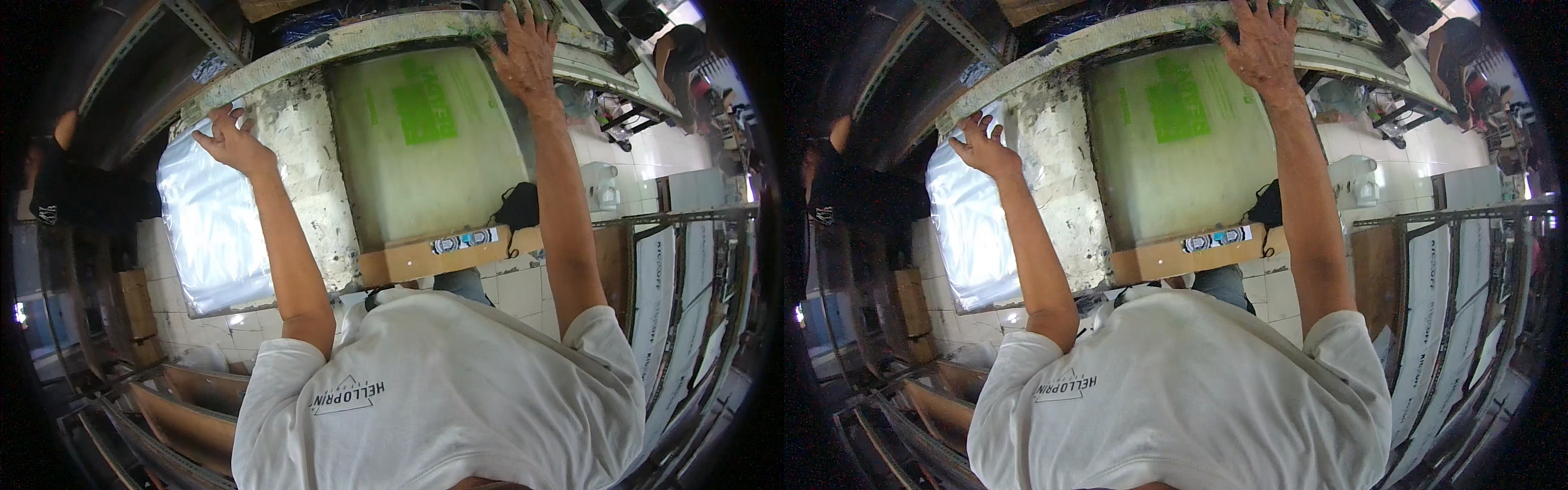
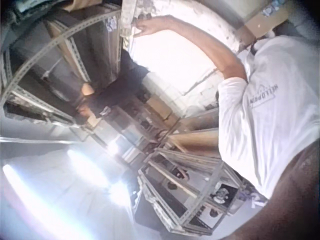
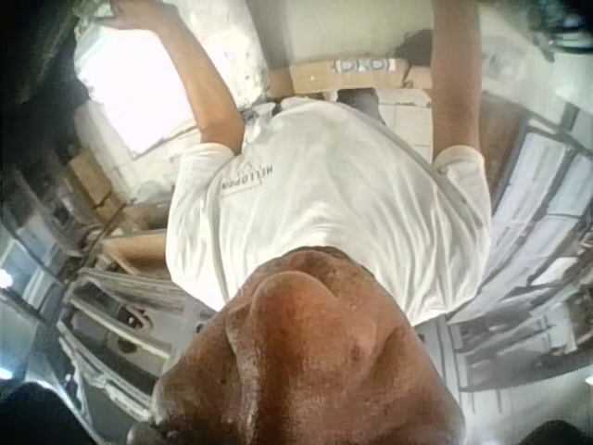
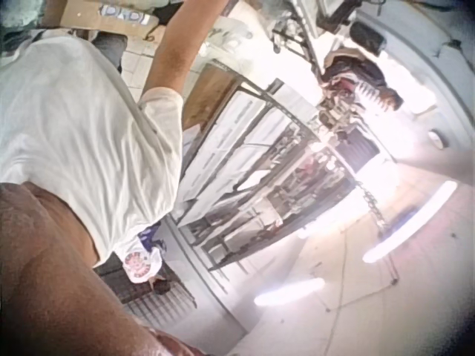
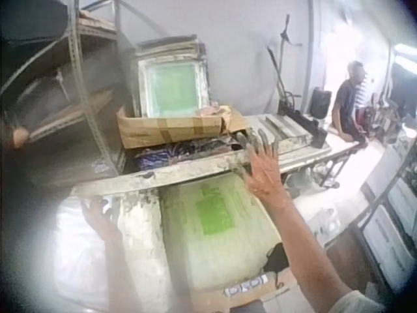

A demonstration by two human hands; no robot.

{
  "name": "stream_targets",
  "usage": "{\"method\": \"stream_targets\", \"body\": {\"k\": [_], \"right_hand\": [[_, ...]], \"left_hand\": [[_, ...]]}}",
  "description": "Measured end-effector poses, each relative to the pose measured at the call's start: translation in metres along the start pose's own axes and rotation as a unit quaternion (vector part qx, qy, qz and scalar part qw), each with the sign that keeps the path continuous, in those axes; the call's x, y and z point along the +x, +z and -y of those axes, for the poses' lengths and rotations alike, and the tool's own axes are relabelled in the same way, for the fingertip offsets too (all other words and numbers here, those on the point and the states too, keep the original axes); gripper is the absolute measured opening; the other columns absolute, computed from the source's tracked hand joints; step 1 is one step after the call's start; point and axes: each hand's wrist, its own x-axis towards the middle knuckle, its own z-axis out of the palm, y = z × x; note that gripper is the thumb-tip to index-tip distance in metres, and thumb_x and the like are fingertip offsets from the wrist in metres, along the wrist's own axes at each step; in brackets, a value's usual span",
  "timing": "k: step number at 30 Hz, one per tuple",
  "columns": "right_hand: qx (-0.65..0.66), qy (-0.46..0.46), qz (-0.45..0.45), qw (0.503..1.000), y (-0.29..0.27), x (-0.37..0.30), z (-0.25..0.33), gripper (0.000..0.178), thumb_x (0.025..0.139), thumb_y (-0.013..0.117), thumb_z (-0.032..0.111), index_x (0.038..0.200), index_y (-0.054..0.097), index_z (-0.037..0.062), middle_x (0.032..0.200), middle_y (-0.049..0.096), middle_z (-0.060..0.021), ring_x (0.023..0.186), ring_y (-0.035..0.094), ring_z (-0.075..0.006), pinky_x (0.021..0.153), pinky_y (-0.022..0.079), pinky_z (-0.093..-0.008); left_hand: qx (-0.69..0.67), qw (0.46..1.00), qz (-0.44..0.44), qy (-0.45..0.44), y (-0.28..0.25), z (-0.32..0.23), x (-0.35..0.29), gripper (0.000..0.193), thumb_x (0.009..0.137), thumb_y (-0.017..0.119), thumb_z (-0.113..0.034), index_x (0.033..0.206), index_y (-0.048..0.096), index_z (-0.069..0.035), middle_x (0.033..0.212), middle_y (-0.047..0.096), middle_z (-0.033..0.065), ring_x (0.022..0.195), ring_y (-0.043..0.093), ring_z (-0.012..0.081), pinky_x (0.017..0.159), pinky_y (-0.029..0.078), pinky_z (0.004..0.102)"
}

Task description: The person performs screen printing by placing a sheet of paper on a table, lowering a screen frame over it, applying green ink across the mesh using a wooden squeegee, and lifting the frame.

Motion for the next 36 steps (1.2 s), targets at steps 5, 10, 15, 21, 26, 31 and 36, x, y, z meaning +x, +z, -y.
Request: {"method": "stream_targets", "body": {"k": [5, 10, 15, 21, 26, 31, 36], "right_hand": [[0.056, -0.001, 0.051, 0.997, -0.009, 0.02, 0.001, 0.06, 0.083, 0.062, 0.035, 0.129, 0.048, 0.0007, 0.134, 0.047, -0.0197, 0.128, 0.037, -0.0385, 0.113, 0.014, -0.0548], [0.085, -0.012, 0.027, 0.996, -0.001, 0.037, -0.003, 0.056, 0.08, 0.065, 0.031, 0.125, 0.052, 0.0006, 0.13, 0.05, -0.019, 0.125, 0.041, -0.0378, 0.113, 0.015, -0.0541], [0.095, -0.016, 0.023, 0.995, 0.0, 0.046, -0.009, 0.056, 0.076, 0.068, 0.029, 0.122, 0.054, 0.0004, 0.128, 0.052, -0.0188, 0.123, 0.043, -0.0376, 0.112, 0.017, -0.0536], [0.094, 0.006, 0.019, 0.995, -0.001, 0.049, -0.004, 0.057, 0.074, 0.071, 0.03, 0.12, 0.056, 0.0006, 0.127, 0.053, -0.019, 0.123, 0.043, -0.0379, 0.112, 0.018, -0.0524], [0.086, 0.009, 0.007, 0.996, 0.004, 0.045, -0.008, 0.056, 0.074, 0.071, 0.03, 0.119, 0.057, 0.0004, 0.124, 0.054, -0.0199, 0.122, 0.043, -0.0393, 0.11, 0.02, -0.0524], [0.091, -0.002, 0.02, 0.996, 0.012, 0.044, -0.008, 0.058, 0.074, 0.07, 0.03, 0.12, 0.055, -0.0008, 0.123, 0.053, -0.0203, 0.122, 0.043, -0.0395, 0.109, 0.02, -0.053], [0.112, 0.009, 0.028, 0.993, 0.007, 0.053, -0.005, 0.058, 0.074, 0.07, 0.031, 0.119, 0.056, -0.0019, 0.122, 0.053, -0.0217, 0.121, 0.043, -0.0402, 0.109, 0.019, -0.0534]], "left_hand": [[0.257, 0.951, 0.152, 0.079, 0.015, 0.091, -0.085, 0.049, 0.089, 0.063, -0.027, 0.129, 0.051, -0.002, 0.119, 0.058, 0.0138, 0.099, 0.057, 0.0237, 0.073, 0.05, 0.0327], [0.565, 0.649, 0.473, 0.192, 0.023, 0.178, -0.182, 0.07, 0.092, 0.049, -0.049, 0.141, 0.036, -0.001, 0.149, 0.031, 0.0187, 0.135, 0.033, 0.0358, 0.109, 0.025, 0.0533], [0.589, 0.587, 0.522, 0.19, 0.014, 0.182, -0.214, 0.066, 0.094, 0.045, -0.047, 0.142, 0.036, -0.003, 0.151, 0.028, 0.017, 0.14, 0.026, 0.0355, 0.111, 0.018, 0.0577], [0.556, 0.597, 0.548, 0.184, -0.003, 0.168, -0.214, 0.06, 0.094, 0.049, -0.042, 0.138, 0.042, -0.002, 0.147, 0.033, 0.0176, 0.138, 0.029, 0.0358, 0.111, 0.02, 0.0555], [0.506, 0.63, 0.567, 0.162, 0.003, 0.181, -0.198, 0.063, 0.092, 0.053, -0.042, 0.139, 0.04, -0.002, 0.147, 0.033, 0.0181, 0.138, 0.029, 0.0369, 0.112, 0.02, 0.0534], [0.596, 0.61, 0.493, 0.169, 0.05, 0.219, -0.181, 0.076, 0.09, 0.05, -0.052, 0.145, 0.03, -0.002, 0.152, 0.022, 0.02, 0.141, 0.018, 0.0397, 0.112, 0.013, 0.0588], [0.591, 0.555, 0.564, 0.158, 0.098, 0.212, -0.234, 0.081, 0.091, 0.043, -0.059, 0.148, 0.023, -0.005, 0.155, 0.013, 0.0211, 0.143, 0.01, 0.0402, 0.11, 0.003, 0.066]]}}
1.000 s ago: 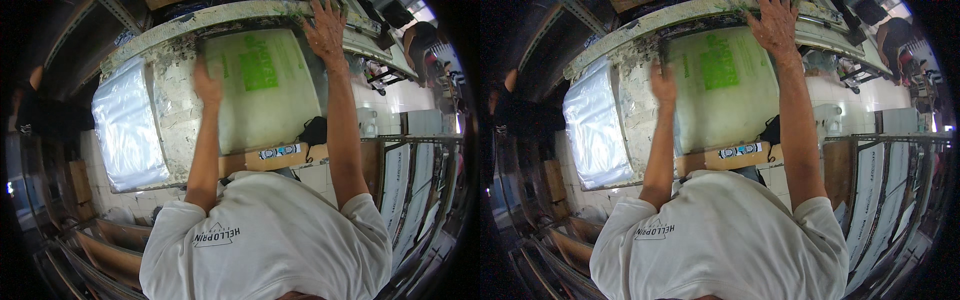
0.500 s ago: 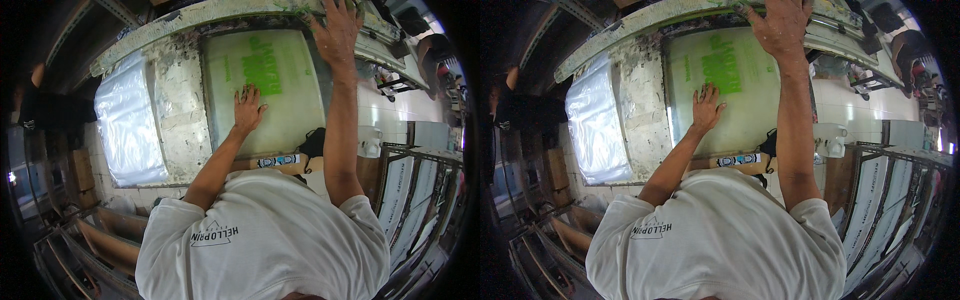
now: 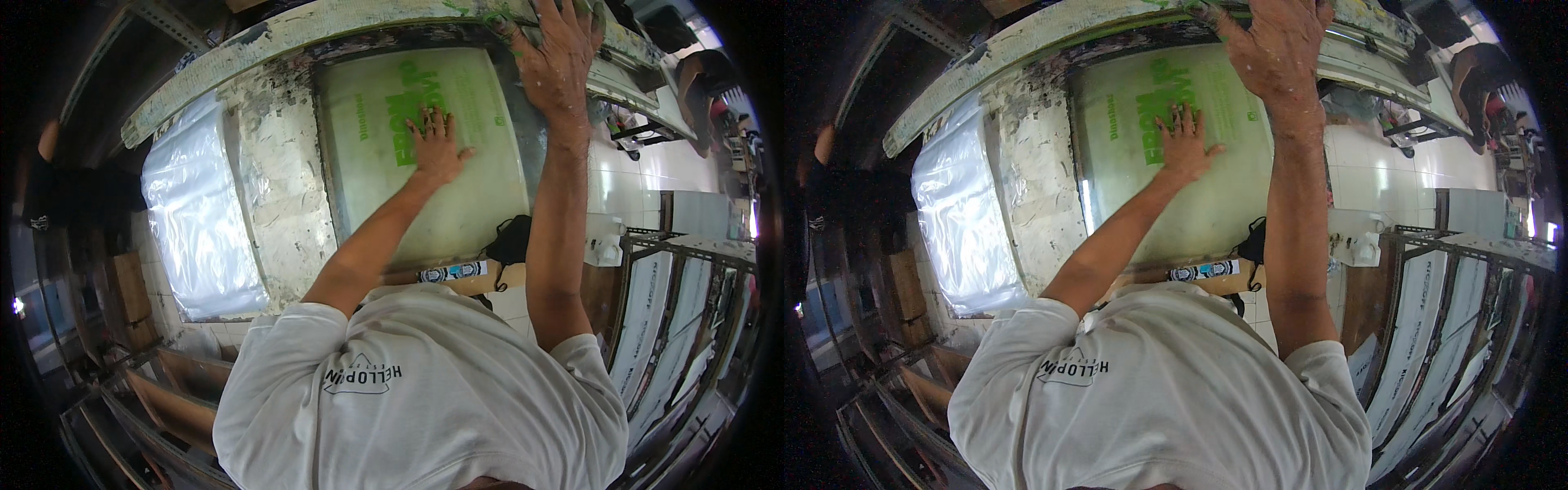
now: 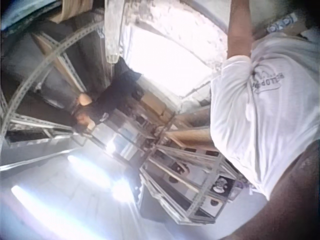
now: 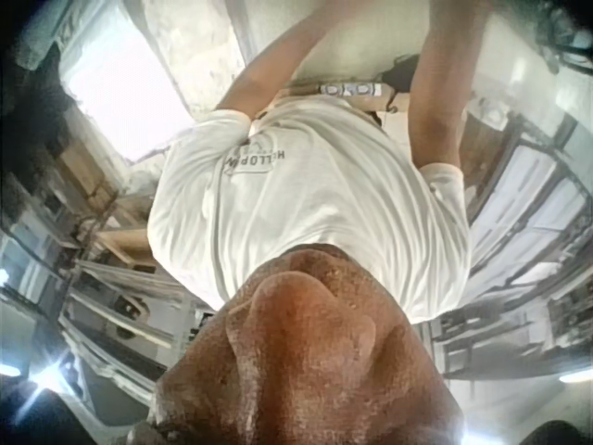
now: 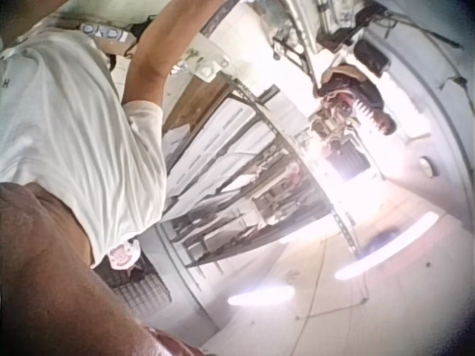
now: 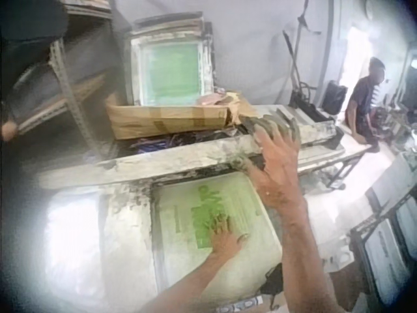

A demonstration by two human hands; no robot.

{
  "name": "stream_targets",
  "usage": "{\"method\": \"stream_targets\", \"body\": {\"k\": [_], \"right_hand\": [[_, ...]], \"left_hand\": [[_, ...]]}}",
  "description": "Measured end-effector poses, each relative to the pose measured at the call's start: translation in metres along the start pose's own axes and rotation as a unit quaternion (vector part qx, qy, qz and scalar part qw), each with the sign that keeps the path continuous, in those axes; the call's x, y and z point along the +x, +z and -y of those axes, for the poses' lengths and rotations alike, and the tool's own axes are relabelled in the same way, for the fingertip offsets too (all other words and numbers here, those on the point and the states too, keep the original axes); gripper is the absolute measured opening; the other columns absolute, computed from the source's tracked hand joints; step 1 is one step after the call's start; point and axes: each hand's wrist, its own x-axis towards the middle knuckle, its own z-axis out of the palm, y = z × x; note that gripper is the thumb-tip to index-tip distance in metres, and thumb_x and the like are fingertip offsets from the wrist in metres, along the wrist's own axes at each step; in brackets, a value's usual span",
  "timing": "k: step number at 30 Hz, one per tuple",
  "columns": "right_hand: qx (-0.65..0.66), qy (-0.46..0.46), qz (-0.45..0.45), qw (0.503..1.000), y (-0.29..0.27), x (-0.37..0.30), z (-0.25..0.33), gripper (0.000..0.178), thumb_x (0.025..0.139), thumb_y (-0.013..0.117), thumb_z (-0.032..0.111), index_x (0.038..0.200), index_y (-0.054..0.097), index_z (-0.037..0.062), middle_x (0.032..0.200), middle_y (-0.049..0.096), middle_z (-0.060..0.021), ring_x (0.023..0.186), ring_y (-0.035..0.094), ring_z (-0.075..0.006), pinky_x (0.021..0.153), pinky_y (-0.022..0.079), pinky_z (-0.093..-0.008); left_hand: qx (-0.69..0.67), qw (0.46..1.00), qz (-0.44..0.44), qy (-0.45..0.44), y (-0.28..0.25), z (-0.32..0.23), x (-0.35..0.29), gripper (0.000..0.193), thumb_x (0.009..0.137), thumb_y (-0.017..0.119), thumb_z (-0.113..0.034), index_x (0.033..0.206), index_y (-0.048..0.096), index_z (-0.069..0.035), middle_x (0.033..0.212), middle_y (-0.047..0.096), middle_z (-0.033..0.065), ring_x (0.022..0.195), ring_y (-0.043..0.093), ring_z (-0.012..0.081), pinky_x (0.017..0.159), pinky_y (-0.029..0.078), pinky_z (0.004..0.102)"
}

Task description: The person performs screen printing by placing a sheet of paper on a table, lowering a screen frame over it, applying green ink across the mesh using a wooden squeegee, and lifting the frame.

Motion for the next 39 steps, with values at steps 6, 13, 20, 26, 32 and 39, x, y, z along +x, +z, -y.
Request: {"method": "stream_targets", "body": {"k": [6, 13, 20, 26, 32, 39], "right_hand": [[-0.043, -0.004, -0.002, 0.999, 0.003, -0.001, -0.004, 0.059, 0.074, 0.07, 0.031, 0.121, 0.055, -0.0017, 0.122, 0.053, -0.0211, 0.121, 0.043, -0.04, 0.109, 0.02, -0.0537], [-0.012, -0.018, -0.03, 0.999, 0.009, -0.003, -0.008, 0.061, 0.079, 0.068, 0.037, 0.125, 0.053, -0.0008, 0.12, 0.053, -0.0199, 0.118, 0.044, -0.039, 0.107, 0.021, -0.0525], [-0.036, -0.027, -0.003, 0.999, 0.01, -0.009, -0.021, 0.054, 0.083, 0.066, 0.038, 0.126, 0.055, 0.0071, 0.122, 0.055, -0.0166, 0.12, 0.044, -0.0361, 0.105, 0.026, -0.05], [-0.057, -0.023, -0.029, 0.998, 0.021, -0.012, -0.026, 0.06, 0.083, 0.062, 0.049, 0.123, 0.057, 0.0049, 0.117, 0.055, -0.0154, 0.117, 0.045, -0.034, 0.105, 0.024, -0.0503], [-0.094, -0.079, -0.067, 0.99, 0.024, -0.004, -0.036, 0.072, 0.081, 0.059, 0.061, 0.12, 0.057, 0.0006, 0.114, 0.056, -0.0165, 0.111, 0.046, -0.0327, 0.104, 0.024, -0.048], [-0.068, -0.071, -0.051, 0.994, 0.024, -0.003, -0.043, 0.073, 0.079, 0.061, 0.059, 0.124, 0.057, 0.0013, 0.11, 0.058, -0.0142, 0.107, 0.048, -0.0294, 0.1, 0.03, -0.0423]], "left_hand": [[-0.024, 0.998, -0.01, 0.061, 0.006, 0.008, -0.015, 0.071, 0.094, 0.041, -0.054, 0.147, 0.029, -0.008, 0.155, 0.016, 0.0182, 0.143, 0.01, 0.0388, 0.112, 0.006, 0.062], [-0.057, 0.993, -0.032, 0.097, -0.019, 0.061, -0.089, 0.056, 0.091, 0.053, -0.04, 0.138, 0.045, -0.01, 0.149, 0.033, 0.0133, 0.139, 0.028, 0.0341, 0.113, 0.018, 0.0549], [-0.123, 0.984, -0.104, 0.077, -0.015, 0.072, -0.106, 0.043, 0.089, 0.058, -0.033, 0.121, 0.061, -0.005, 0.139, 0.046, 0.0159, 0.132, 0.039, 0.0368, 0.109, 0.025, 0.0548], [-0.126, 0.98, -0.119, 0.093, -0.017, 0.071, -0.105, 0.034, 0.086, 0.063, -0.027, 0.112, 0.066, -0.006, 0.132, 0.054, 0.0129, 0.127, 0.046, 0.0344, 0.107, 0.028, 0.0506], [-0.175, 0.968, -0.13, 0.12, -0.013, 0.075, -0.108, 0.03, 0.083, 0.065, -0.024, 0.103, 0.067, -0.003, 0.121, 0.061, 0.0141, 0.119, 0.053, 0.0327, 0.1, 0.035, 0.0477], [-0.149, 0.972, -0.158, 0.087, -0.016, 0.074, -0.103, 0.028, 0.081, 0.067, -0.023, 0.102, 0.068, -0.003, 0.119, 0.063, 0.0104, 0.119, 0.054, 0.028, 0.099, 0.035, 0.0449]]}}
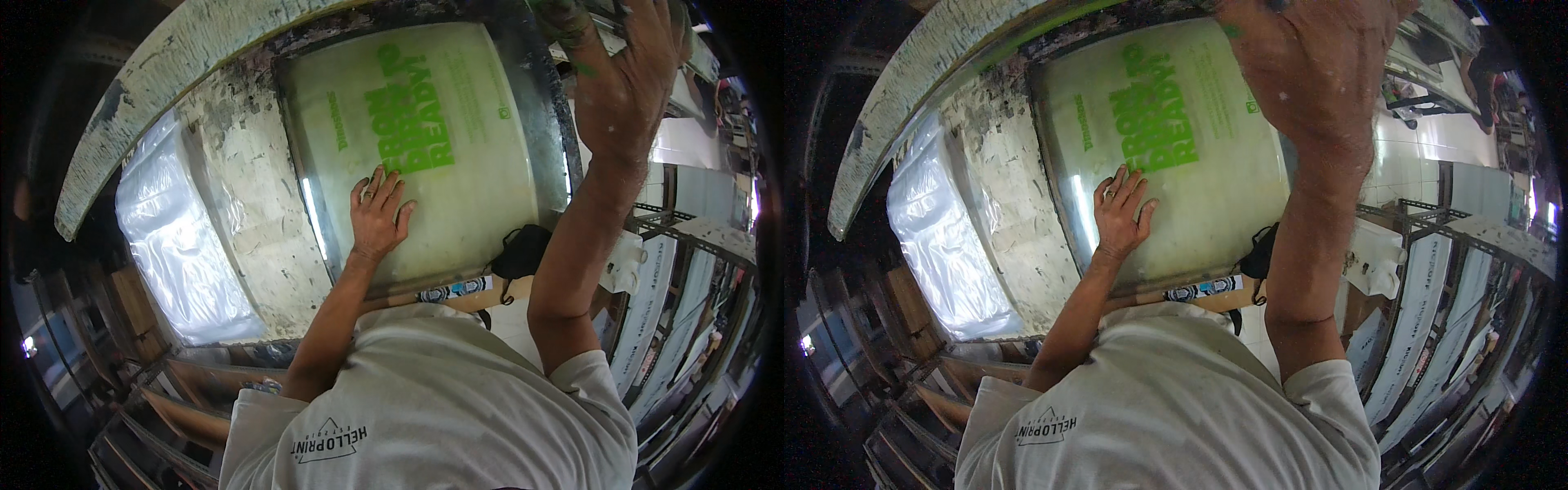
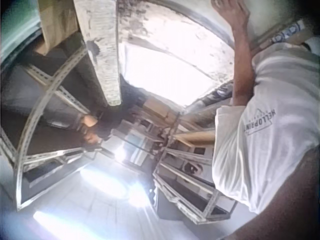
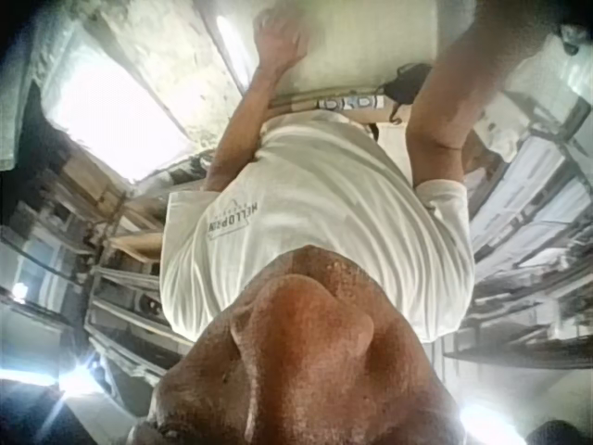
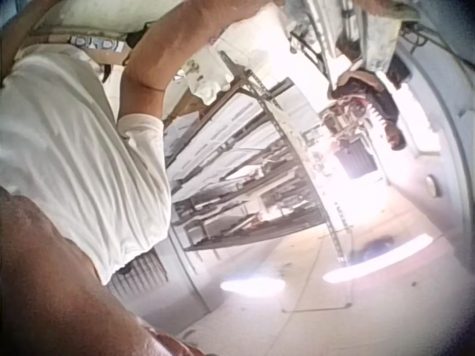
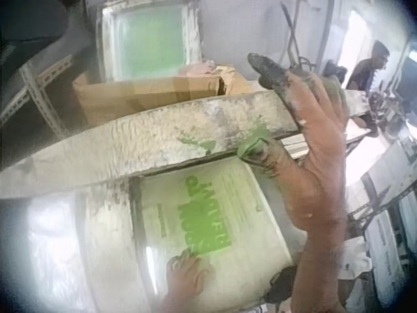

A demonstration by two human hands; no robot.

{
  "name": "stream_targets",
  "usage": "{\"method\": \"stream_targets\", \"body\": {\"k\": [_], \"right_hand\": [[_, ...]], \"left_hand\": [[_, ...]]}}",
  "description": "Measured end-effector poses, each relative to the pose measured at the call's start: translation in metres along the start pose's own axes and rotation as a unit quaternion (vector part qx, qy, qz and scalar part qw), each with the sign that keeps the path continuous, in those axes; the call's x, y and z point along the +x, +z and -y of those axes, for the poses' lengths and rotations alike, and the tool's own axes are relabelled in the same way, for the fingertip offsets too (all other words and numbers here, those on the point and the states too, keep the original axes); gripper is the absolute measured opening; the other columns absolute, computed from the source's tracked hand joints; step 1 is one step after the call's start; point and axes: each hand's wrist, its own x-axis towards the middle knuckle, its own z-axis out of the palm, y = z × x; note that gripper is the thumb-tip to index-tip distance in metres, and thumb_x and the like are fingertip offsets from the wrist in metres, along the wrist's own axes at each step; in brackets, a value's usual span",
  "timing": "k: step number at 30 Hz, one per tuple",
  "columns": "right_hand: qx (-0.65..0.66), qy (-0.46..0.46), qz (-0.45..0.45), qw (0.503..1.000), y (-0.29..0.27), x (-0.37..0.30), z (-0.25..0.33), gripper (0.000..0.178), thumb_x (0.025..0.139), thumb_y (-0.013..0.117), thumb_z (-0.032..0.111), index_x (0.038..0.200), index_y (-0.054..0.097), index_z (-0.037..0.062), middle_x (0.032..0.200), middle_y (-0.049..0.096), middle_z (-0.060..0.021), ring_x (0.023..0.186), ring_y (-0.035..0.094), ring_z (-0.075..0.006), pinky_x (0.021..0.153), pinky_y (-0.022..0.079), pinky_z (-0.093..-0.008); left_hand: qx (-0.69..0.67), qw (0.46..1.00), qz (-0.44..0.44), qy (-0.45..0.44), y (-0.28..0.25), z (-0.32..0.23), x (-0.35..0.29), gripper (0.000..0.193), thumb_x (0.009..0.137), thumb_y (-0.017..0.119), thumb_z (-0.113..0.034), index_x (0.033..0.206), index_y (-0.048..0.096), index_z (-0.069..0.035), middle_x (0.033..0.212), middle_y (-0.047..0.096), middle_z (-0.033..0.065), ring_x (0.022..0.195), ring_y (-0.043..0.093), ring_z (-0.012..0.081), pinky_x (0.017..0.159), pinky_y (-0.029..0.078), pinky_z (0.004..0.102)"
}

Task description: The person performs screen printing by placing a sheet of paper on a table, lowering a screen frame over it, applying green ink across the mesh using a wooden squeegee, and lifting the frame.

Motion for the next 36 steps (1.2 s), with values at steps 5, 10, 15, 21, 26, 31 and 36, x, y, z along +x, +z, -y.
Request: {"method": "stream_targets", "body": {"k": [5, 10, 15, 21, 26, 31, 36], "right_hand": [[0.047, 0.022, 0.014, 0.999, 0.0, 0.002, 0.005, 0.077, 0.079, 0.06, 0.061, 0.128, 0.056, 0.0025, 0.109, 0.061, -0.0128, 0.107, 0.049, -0.0263, 0.097, 0.034, -0.0402], [0.132, -0.002, -0.026, 0.991, 0.0, 0.006, 0.019, 0.078, 0.079, 0.058, 0.064, 0.129, 0.056, 0.0036, 0.11, 0.061, -0.0129, 0.109, 0.049, -0.0255, 0.097, 0.036, -0.0395], [0.018, 0.053, 0.032, 0.998, -0.004, 0.001, 0.01, 0.078, 0.079, 0.059, 0.062, 0.13, 0.055, 0.003, 0.113, 0.06, -0.0133, 0.113, 0.048, -0.0267, 0.099, 0.035, -0.0399], [0.015, 0.025, 0.038, 0.999, -0.005, -0.005, 0.004, 0.067, 0.083, 0.063, 0.049, 0.13, 0.053, 0.0025, 0.125, 0.056, -0.0151, 0.121, 0.044, -0.0308, 0.105, 0.03, -0.0436], [0.033, 0.006, 0.009, 0.999, -0.002, -0.018, -0.003, 0.045, 0.088, 0.062, 0.034, 0.127, 0.057, 0.0115, 0.122, 0.057, -0.0126, 0.121, 0.046, -0.0321, 0.104, 0.027, -0.0503], [-0.038, -0.049, 0.013, 0.998, 0.0, -0.03, -0.015, 0.042, 0.091, 0.058, 0.032, 0.127, 0.056, 0.0099, 0.125, 0.056, -0.0155, 0.125, 0.043, -0.0351, 0.106, 0.027, -0.0518], [0.018, -0.054, 0.014, 0.998, 0.001, -0.026, -0.009, 0.041, 0.092, 0.057, 0.028, 0.129, 0.055, 0.0099, 0.126, 0.056, -0.0168, 0.126, 0.044, -0.0364, 0.107, 0.026, -0.0525]], "left_hand": [[-0.012, 1.0, 0.006, -0.013, 0.0, 0.003, -0.005, 0.027, 0.08, 0.068, -0.021, 0.101, 0.068, -0.004, 0.116, 0.063, 0.0099, 0.119, 0.054, 0.0285, 0.098, 0.035, 0.0451], [-0.001, 0.999, -0.029, -0.023, -0.003, -0.001, 0.0, 0.024, 0.08, 0.069, -0.02, 0.098, 0.068, -0.005, 0.112, 0.064, 0.0086, 0.119, 0.054, 0.0276, 0.098, 0.034, 0.0454], [-0.013, 1.0, -0.015, -0.02, 0.001, 0.005, -0.008, 0.028, 0.079, 0.069, -0.021, 0.102, 0.067, -0.005, 0.116, 0.062, 0.0088, 0.121, 0.053, 0.0286, 0.099, 0.032, 0.0459], [0.034, 0.997, -0.039, -0.049, -0.001, 0.001, -0.002, 0.029, 0.079, 0.069, -0.023, 0.101, 0.067, -0.005, 0.115, 0.061, 0.0081, 0.125, 0.049, 0.0285, 0.1, 0.031, 0.0489], [0.008, 0.998, -0.044, -0.042, 0.0, 0.002, -0.006, 0.029, 0.078, 0.069, -0.024, 0.101, 0.067, -0.006, 0.115, 0.06, 0.008, 0.122, 0.049, 0.0282, 0.099, 0.031, 0.0496], [0.015, 0.997, -0.06, -0.037, 0.001, 0.003, -0.005, 0.029, 0.078, 0.07, -0.024, 0.1, 0.067, -0.006, 0.115, 0.059, 0.0073, 0.121, 0.049, 0.0274, 0.098, 0.032, 0.0497], [0.001, 0.998, -0.055, -0.04, 0.001, 0.002, -0.005, 0.029, 0.079, 0.069, -0.025, 0.099, 0.067, -0.004, 0.113, 0.058, 0.0107, 0.119, 0.049, 0.0302, 0.098, 0.032, 0.0509]]}}
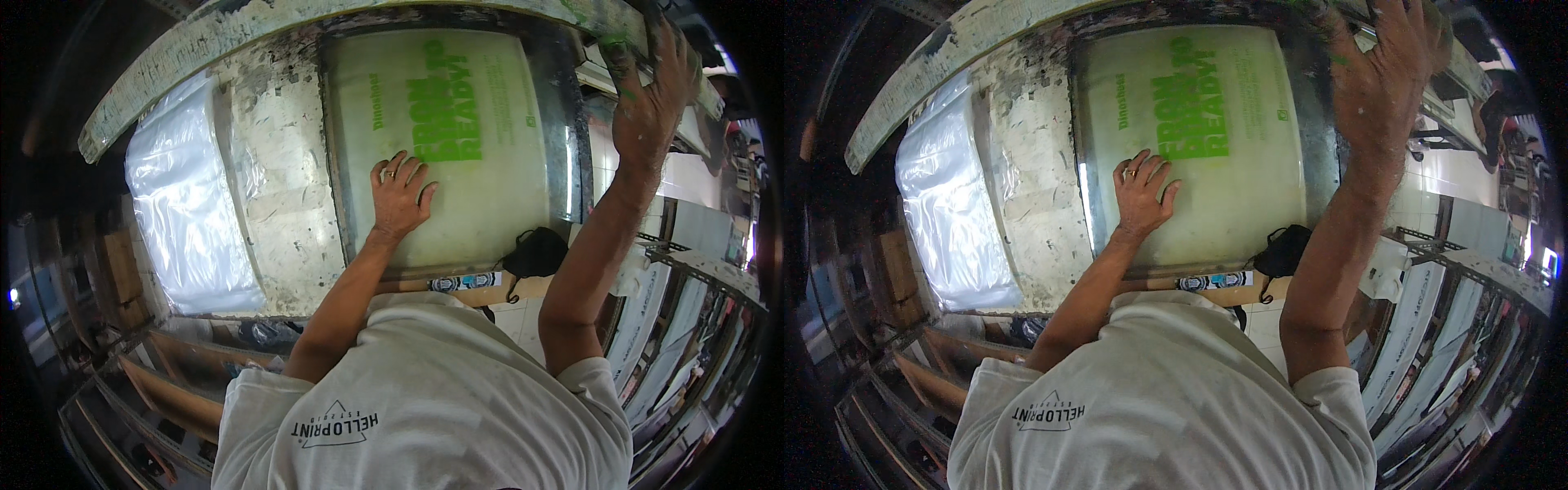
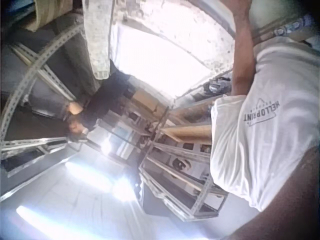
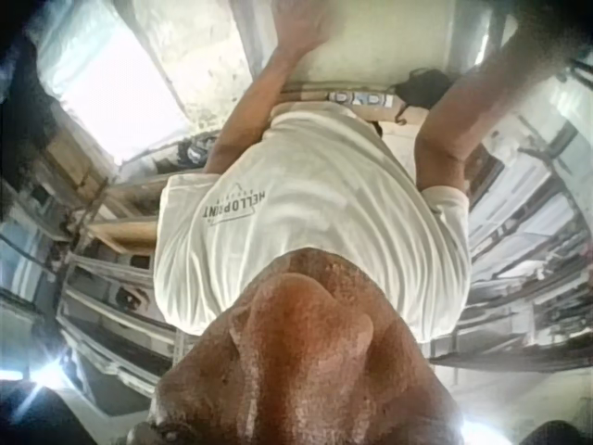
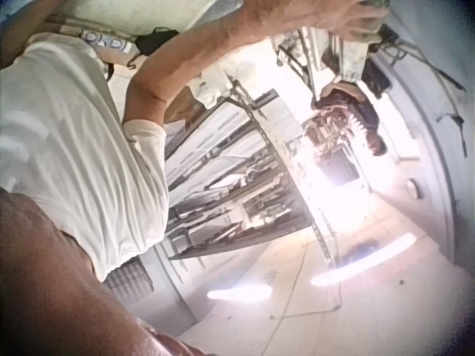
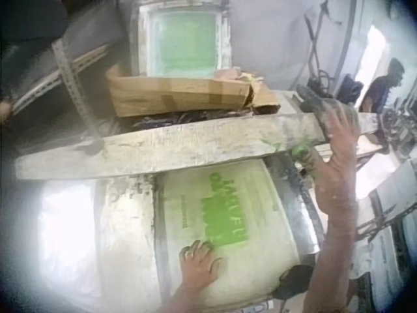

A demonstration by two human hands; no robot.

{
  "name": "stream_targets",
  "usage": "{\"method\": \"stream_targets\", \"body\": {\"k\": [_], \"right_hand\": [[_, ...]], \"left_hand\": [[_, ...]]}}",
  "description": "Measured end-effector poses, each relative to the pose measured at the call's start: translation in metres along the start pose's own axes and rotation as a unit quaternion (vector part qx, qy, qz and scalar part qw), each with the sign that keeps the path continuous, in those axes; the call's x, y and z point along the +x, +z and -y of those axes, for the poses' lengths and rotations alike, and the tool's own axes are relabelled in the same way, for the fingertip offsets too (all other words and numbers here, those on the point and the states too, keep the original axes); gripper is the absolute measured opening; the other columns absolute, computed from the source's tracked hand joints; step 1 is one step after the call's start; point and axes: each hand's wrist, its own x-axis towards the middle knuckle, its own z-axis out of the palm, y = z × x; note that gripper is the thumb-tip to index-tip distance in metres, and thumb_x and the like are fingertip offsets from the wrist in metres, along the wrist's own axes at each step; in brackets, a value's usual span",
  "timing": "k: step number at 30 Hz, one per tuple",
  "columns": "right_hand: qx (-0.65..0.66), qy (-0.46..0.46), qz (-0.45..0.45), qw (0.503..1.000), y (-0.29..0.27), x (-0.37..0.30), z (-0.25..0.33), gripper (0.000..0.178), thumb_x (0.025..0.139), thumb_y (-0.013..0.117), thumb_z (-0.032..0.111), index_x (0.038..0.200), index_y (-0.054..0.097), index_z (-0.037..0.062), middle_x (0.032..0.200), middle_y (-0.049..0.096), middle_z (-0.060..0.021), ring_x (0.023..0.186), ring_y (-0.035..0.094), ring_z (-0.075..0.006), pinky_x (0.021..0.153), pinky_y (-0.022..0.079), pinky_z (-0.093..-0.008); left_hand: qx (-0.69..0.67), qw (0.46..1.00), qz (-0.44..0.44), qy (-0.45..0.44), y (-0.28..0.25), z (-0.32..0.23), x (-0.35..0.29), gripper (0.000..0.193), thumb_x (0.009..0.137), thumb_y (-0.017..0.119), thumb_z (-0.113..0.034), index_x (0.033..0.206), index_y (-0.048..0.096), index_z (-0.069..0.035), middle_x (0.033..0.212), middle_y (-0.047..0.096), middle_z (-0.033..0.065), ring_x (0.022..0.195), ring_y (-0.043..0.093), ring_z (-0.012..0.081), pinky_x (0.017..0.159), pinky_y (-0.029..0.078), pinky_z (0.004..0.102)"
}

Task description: The person performs screen printing by placing a sheet of paper on a table, lowering a screen frame over it, applying green ink across the mesh using a wooden squeegee, and lifting the frame.

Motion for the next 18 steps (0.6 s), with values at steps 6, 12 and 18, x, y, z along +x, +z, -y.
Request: {"method": "stream_targets", "body": {"k": [6, 12, 18], "right_hand": [[0.007, 0.033, -0.01, 0.999, 0.002, -0.006, -0.005, 0.047, 0.091, 0.059, 0.032, 0.132, 0.052, 0.0105, 0.13, 0.054, -0.0173, 0.13, 0.039, -0.0356, 0.112, 0.02, -0.05], [0.027, 0.065, -0.008, 0.998, -0.001, 0.002, 0.005, 0.048, 0.091, 0.058, 0.037, 0.131, 0.053, 0.0115, 0.126, 0.055, -0.0154, 0.125, 0.043, -0.0335, 0.111, 0.018, -0.0511], [0.008, 0.066, 0.005, 0.998, -0.003, 0.004, 0.006, 0.049, 0.089, 0.061, 0.037, 0.129, 0.055, 0.0093, 0.121, 0.056, -0.0161, 0.121, 0.044, -0.0335, 0.106, 0.026, -0.0497]], "left_hand": [[0.023, 1.0, -0.002, -0.009, -0.002, -0.001, 0.002, 0.03, 0.079, 0.068, -0.026, 0.099, 0.067, -0.003, 0.115, 0.058, 0.011, 0.119, 0.048, 0.0302, 0.098, 0.033, 0.0509], [0.008, 1.0, 0.001, 0.006, -0.002, 0.0, 0.002, 0.029, 0.08, 0.067, -0.026, 0.098, 0.068, -0.003, 0.117, 0.059, 0.0105, 0.12, 0.048, 0.0303, 0.098, 0.033, 0.0512], [-0.01, 1.0, -0.015, 0.008, -0.003, -0.002, 0.004, 0.027, 0.081, 0.067, -0.026, 0.094, 0.069, -0.003, 0.117, 0.059, 0.0115, 0.121, 0.047, 0.0306, 0.099, 0.033, 0.0512]]}}
